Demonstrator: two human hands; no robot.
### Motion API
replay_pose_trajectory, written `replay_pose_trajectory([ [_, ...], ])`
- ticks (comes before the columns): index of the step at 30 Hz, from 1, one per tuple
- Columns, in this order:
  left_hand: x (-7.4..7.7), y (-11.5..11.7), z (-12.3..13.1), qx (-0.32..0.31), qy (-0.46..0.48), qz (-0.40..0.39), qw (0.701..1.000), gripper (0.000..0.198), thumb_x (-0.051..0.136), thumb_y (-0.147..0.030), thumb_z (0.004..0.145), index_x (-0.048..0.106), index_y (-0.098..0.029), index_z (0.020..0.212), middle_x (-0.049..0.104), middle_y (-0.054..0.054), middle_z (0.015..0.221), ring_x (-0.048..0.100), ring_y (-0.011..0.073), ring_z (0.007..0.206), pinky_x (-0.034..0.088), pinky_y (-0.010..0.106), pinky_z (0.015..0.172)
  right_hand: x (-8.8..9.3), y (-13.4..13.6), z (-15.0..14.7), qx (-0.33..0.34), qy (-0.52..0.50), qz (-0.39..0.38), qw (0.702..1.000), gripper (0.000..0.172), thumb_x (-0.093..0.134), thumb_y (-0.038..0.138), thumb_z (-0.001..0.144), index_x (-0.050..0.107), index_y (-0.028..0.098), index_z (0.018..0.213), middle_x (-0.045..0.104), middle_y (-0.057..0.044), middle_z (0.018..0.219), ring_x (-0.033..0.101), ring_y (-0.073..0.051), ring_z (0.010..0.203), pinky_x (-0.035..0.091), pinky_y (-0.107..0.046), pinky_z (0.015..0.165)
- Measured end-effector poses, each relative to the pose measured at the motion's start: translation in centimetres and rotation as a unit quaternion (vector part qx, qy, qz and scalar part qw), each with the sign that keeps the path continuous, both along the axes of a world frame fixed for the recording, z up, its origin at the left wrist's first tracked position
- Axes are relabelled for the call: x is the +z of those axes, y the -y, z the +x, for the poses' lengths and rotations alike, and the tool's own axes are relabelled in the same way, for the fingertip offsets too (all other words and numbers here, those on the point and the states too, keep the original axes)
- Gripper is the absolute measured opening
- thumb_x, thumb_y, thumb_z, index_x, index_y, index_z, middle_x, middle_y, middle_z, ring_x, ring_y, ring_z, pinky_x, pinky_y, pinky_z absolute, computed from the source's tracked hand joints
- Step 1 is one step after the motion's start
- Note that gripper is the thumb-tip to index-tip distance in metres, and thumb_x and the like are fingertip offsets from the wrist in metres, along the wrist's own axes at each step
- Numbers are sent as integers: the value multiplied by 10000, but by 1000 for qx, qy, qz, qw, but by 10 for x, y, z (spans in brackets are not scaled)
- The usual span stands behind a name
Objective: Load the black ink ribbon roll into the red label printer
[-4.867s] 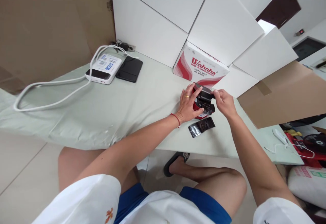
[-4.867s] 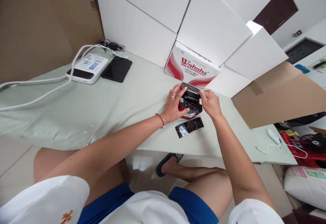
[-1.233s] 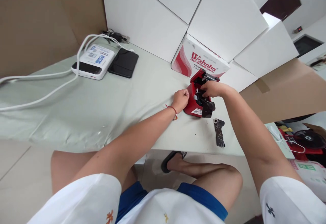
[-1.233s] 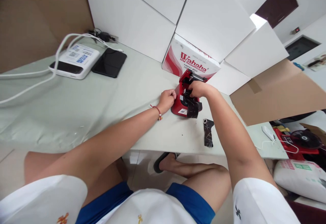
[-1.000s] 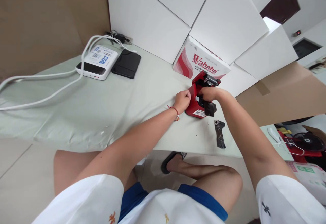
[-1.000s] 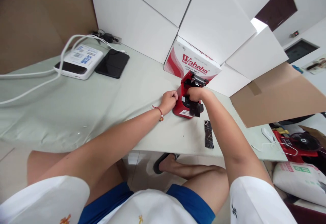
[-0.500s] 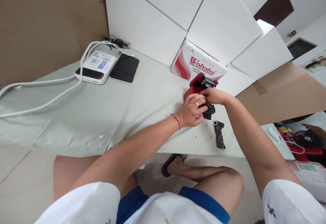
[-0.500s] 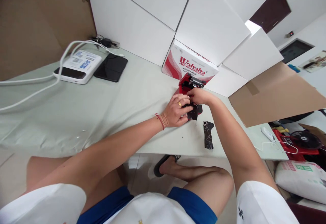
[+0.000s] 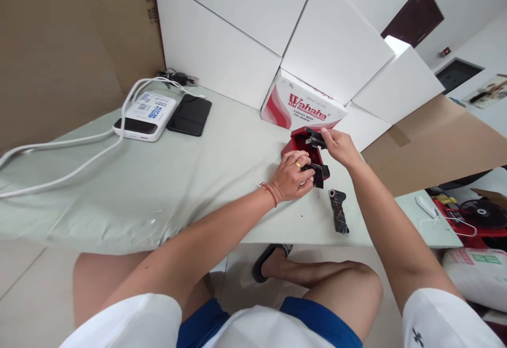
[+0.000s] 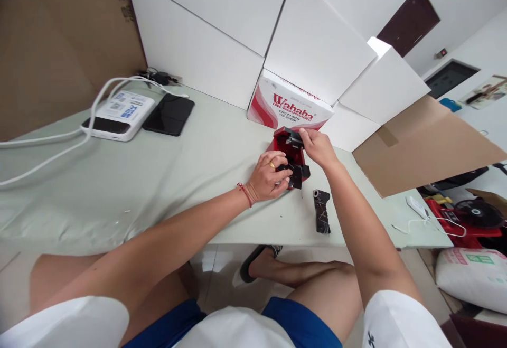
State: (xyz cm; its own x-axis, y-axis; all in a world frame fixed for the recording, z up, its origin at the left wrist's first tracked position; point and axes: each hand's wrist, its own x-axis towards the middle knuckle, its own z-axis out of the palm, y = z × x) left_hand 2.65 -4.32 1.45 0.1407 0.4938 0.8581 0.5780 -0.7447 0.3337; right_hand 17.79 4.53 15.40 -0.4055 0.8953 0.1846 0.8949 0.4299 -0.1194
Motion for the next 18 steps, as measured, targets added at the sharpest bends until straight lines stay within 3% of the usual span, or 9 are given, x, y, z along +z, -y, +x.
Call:
replay_pose_trajectory([
  [2, 0, 0, -1, 0, 23, -18, 1000, 284, 531, -331, 898, 740, -249, 1072, 689, 100, 1179, 545, 304, 1328, 395, 512, 1119, -6, 15, 6, -8, -13, 4, 1000, 700, 248, 630, 1057, 750, 147, 1126, 787, -117, 1070, 696, -245, 1029, 483, -286, 880],
  [8, 2, -6, -10, 19, 111, -87, 990, 463, 428, -380, 987, 584, -216, 1390, 602, 119, 1459, 453, 258, 1463, 245, 482, 1255, -31, 42, 23, 28, -91, -16, 995, 568, 350, 537, 1068, 803, 199, 1005, 796, -77, 1065, 726, -206, 990, 507, -282, 907],
  [10, 2, -11, -15, 17, 133, -143, 981, 418, 377, -347, 1018, 621, -231, 1338, 646, 88, 1426, 501, 227, 1427, 214, 481, 1271, -41, 46, 27, 32, -114, -3, 993, 546, 355, 511, 1073, 809, 215, 1005, 795, -79, 1107, 721, -206, 1060, 508, -286, 954],
  [12, 1, -17, -21, -7, 148, -178, 973, 394, 339, -323, 1040, 690, -234, 1195, 709, 64, 1330, 558, 207, 1363, 256, 473, 1257, -50, 48, 29, 32, -135, 10, 990, 543, 345, 493, 1081, 812, 226, 1006, 795, -78, 1118, 713, -201, 1103, 504, -290, 990],
  [15, 1, -25, -26, -49, 176, -168, 969, 421, 320, -326, 1056, 728, -224, 1030, 750, 69, 1221, 585, 208, 1298, 373, 452, 1195, -57, 50, 30, 25, -141, 29, 989, 550, 321, 472, 1091, 810, 233, 1009, 792, -71, 1125, 704, -192, 1116, 501, -289, 1000],
  [18, 1, -30, -28, -70, 196, -180, 961, 276, 445, -303, 1004, 711, -238, 967, 751, 60, 1192, 556, 228, 1301, 399, 472, 1190, -59, 50, 29, 15, -124, 25, 992, 533, 318, 451, 1094, 802, 241, 1020, 784, -61, 1162, 695, -188, 1128, 499, -287, 997],
])
